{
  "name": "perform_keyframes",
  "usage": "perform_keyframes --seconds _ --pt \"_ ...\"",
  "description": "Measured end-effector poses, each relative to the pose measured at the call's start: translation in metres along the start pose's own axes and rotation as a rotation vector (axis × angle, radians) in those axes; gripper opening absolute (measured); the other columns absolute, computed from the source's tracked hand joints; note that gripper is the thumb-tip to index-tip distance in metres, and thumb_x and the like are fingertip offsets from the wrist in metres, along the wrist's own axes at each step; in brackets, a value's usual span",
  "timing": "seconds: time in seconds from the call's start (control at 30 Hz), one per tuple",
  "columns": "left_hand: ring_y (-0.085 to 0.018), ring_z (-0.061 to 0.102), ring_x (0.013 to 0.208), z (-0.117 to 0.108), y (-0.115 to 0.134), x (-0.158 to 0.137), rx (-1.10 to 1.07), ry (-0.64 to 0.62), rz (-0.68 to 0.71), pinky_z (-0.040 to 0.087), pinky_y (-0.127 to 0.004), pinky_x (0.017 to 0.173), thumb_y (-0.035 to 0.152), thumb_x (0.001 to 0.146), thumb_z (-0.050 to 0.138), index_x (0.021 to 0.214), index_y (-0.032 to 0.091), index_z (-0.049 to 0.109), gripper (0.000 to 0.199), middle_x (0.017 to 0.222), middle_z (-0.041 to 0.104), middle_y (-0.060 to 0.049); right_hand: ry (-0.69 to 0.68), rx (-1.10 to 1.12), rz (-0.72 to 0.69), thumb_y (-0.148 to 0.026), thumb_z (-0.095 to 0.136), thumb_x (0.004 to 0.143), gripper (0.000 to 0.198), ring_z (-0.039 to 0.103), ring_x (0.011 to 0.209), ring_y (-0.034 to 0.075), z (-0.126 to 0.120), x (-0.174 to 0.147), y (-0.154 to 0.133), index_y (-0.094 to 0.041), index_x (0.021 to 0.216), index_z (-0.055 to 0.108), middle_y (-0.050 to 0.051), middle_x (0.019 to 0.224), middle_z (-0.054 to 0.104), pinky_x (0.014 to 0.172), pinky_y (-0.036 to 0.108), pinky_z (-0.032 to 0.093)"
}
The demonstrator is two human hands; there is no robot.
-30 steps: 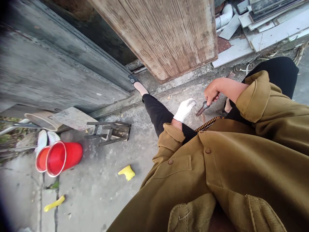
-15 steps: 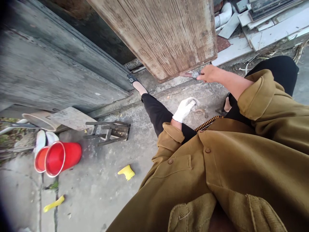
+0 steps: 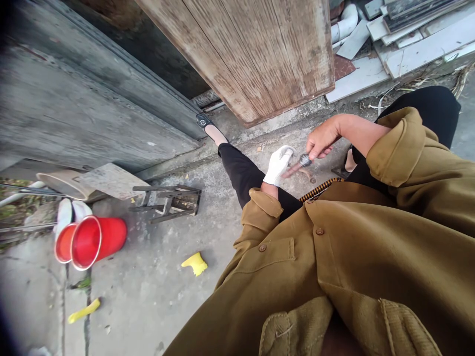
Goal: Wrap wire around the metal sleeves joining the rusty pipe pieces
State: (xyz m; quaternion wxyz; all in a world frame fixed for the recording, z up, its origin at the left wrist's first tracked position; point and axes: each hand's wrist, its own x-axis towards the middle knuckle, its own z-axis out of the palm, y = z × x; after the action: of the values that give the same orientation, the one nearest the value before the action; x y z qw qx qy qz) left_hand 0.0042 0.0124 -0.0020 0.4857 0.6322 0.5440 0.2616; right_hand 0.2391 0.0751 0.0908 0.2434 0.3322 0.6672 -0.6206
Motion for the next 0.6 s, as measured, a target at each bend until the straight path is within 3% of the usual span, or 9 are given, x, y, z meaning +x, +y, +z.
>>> perform_keyframes --seconds 0.1,0.17,0.23,0.3,0.37,0.43,0.53,0.6 --pt "-0.014 0.059 0.064 0.005 0.000 -0.002 -0.183 -0.048 0.014 0.053 -0.029 0.068 0.046 0.106 0.060 0.088 0.018 0.069 0.035 0.070 0.062 -0.002 0.282 0.243 -0.314 -0.054 0.075 0.094 0.043 0.046 0.058 0.007 -0.004 -0.007 -0.002 -0.013 0.083 0.064 0.000 0.067 0.059 0.060 0.022 0.035" --pt "-0.010 0.050 0.056 0.007 0.003 -0.005 -0.264 -0.141 0.031 0.047 -0.024 0.060 0.045 0.105 0.061 0.087 0.017 0.068 0.034 0.065 0.056 0.001 0.543 0.404 -0.418 -0.059 0.073 0.094 0.046 0.044 0.057 0.008 -0.008 -0.009 -0.001 -0.015 0.089 0.064 0.001 0.067 0.057 0.057 0.023 0.034" --pt "-0.009 0.048 0.055 0.008 0.009 -0.009 -0.325 -0.221 0.049 0.044 -0.022 0.057 0.044 0.103 0.063 0.087 0.016 0.068 0.033 0.068 0.057 0.001 0.774 0.484 -0.368 -0.060 0.066 0.098 0.044 0.043 0.057 0.010 -0.013 -0.007 -0.001 -0.016 0.095 0.063 0.002 0.067 0.056 0.056 0.024 0.034" --pt "-0.008 0.048 0.056 0.005 0.015 -0.011 -0.363 -0.238 0.049 0.044 -0.023 0.057 0.046 0.102 0.066 0.086 0.016 0.068 0.034 0.074 0.062 -0.001 0.899 0.379 -0.142 -0.055 0.062 0.101 0.040 0.046 0.058 0.011 -0.017 -0.004 -0.001 -0.016 0.091 0.063 0.003 0.067 0.057 0.057 0.026 0.037" --pt "-0.009 0.049 0.057 0.001 0.020 -0.013 -0.368 -0.210 0.016 0.046 -0.024 0.057 0.048 0.100 0.069 0.085 0.017 0.067 0.035 0.077 0.065 -0.003 0.864 0.130 0.135 -0.046 0.061 0.103 0.037 0.051 0.061 0.013 -0.020 0.000 -0.002 -0.015 0.084 0.064 0.005 0.067 0.059 0.062 0.027 0.039" --pt "-0.010 0.048 0.056 -0.003 0.022 -0.014 -0.355 -0.177 -0.018 0.046 -0.025 0.057 0.049 0.098 0.071 0.083 0.018 0.068 0.035 0.077 0.067 -0.004 0.726 -0.120 0.305 -0.040 0.062 0.103 0.037 0.054 0.063 0.013 -0.019 0.004 -0.003 -0.014 0.078 0.064 0.006 0.068 0.062 0.065 0.028 0.039" --pt "-0.011 0.048 0.056 -0.007 0.019 -0.014 -0.347 -0.138 -0.012 0.046 -0.027 0.057 0.048 0.098 0.072 0.082 0.020 0.069 0.032 0.075 0.067 -0.004 0.470 -0.303 0.342 -0.038 0.065 0.103 0.037 0.050 0.060 0.011 -0.014 0.008 -0.003 -0.010 0.079 0.066 0.004 0.066 0.061 0.065 0.028 0.034" --pt "-0.010 0.049 0.057 -0.008 0.014 -0.012 -0.343 -0.101 0.003 0.046 -0.026 0.058 0.047 0.098 0.072 0.082 0.019 0.069 0.033 0.075 0.066 -0.003 0.312 -0.249 0.334 -0.034 0.069 0.102 0.035 0.046 0.060 0.008 -0.009 0.009 -0.002 -0.006 0.081 0.068 0.002 0.062 0.058 0.065 0.027 0.030"
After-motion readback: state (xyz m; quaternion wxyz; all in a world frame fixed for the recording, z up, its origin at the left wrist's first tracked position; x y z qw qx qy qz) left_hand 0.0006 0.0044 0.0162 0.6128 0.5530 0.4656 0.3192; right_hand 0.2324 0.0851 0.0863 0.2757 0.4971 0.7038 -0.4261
